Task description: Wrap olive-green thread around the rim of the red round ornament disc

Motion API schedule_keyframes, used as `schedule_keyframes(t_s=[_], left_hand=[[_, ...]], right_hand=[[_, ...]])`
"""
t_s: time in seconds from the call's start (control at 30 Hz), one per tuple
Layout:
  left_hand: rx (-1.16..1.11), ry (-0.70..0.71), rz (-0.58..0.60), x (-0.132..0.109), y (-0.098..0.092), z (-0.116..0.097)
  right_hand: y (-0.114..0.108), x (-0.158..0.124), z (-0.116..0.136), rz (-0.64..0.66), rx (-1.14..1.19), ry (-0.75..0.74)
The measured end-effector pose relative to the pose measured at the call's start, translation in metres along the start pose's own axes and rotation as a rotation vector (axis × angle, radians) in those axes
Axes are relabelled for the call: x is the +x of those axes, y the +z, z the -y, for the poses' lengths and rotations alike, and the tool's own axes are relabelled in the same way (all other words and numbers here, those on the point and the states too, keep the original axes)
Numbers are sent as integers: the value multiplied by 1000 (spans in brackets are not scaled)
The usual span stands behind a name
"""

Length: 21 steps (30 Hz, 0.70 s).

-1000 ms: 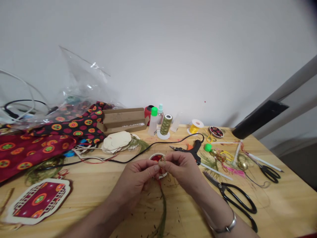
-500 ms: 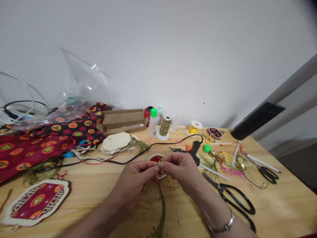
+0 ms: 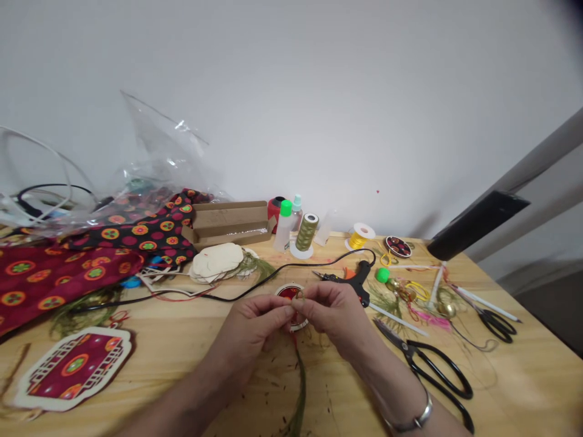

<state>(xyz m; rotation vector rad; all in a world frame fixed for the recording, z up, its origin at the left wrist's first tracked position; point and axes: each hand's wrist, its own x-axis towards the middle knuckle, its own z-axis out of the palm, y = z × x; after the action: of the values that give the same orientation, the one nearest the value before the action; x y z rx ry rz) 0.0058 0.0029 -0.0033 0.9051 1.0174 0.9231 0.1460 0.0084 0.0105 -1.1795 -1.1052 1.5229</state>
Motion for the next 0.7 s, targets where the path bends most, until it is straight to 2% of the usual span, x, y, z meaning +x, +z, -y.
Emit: schedule_keyframes(t_s=[0.17,0.47,0.7], left_hand=[[-30,13,-3,-1,1,-1],[-37,-5,-34,1,-1,-1],[-115,-26,-93,3,-4,0]], right_hand=[[1,-1,0,-15,-26,16],[-2,0,1,35,-13,18],[-12,0,1,27,-459,-222]])
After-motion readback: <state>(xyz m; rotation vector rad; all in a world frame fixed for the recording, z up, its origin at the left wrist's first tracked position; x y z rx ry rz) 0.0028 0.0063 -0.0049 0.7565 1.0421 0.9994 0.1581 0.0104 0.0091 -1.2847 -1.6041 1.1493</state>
